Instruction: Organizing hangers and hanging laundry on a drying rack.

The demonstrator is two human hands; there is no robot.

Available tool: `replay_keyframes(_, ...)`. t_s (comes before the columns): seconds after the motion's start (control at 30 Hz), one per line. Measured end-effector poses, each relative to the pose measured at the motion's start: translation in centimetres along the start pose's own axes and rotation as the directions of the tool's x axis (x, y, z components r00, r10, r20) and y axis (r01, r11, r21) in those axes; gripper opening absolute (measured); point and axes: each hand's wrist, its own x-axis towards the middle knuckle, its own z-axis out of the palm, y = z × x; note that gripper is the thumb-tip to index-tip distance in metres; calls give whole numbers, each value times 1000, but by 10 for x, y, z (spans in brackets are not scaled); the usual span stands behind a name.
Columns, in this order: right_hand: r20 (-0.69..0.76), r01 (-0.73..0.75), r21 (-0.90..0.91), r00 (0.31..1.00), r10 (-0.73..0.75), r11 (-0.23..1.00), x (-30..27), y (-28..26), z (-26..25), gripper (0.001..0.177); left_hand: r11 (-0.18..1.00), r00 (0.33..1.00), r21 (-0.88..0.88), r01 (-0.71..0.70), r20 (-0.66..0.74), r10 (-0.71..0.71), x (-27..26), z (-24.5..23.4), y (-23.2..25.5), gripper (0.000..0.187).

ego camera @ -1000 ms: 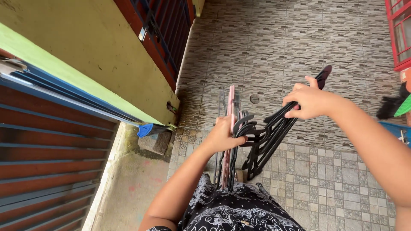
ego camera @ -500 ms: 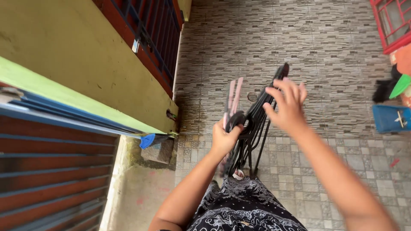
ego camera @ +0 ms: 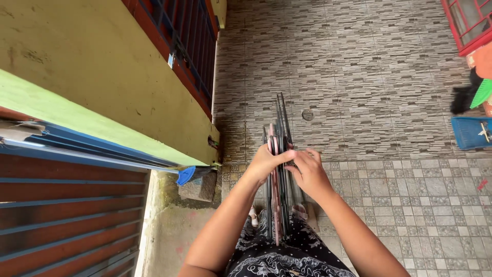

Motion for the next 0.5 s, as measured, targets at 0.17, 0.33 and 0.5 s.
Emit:
replay_keyframes(0.17,73,-94,2,993,93,996,14,-17,4,24,992,996,-90,91,0,-91,2,-21,3,46)
replay_keyframes(0.33,211,-60,-157,973,93,986,26,-11,9,35,998,997,-24,61,47,-60,-17,-20,36,43)
replay_keyframes(0.5,503,-134,-132,844,183,982,79,-27,-47,57,995,990,-52,-85,107,90,-29,-40,35,39)
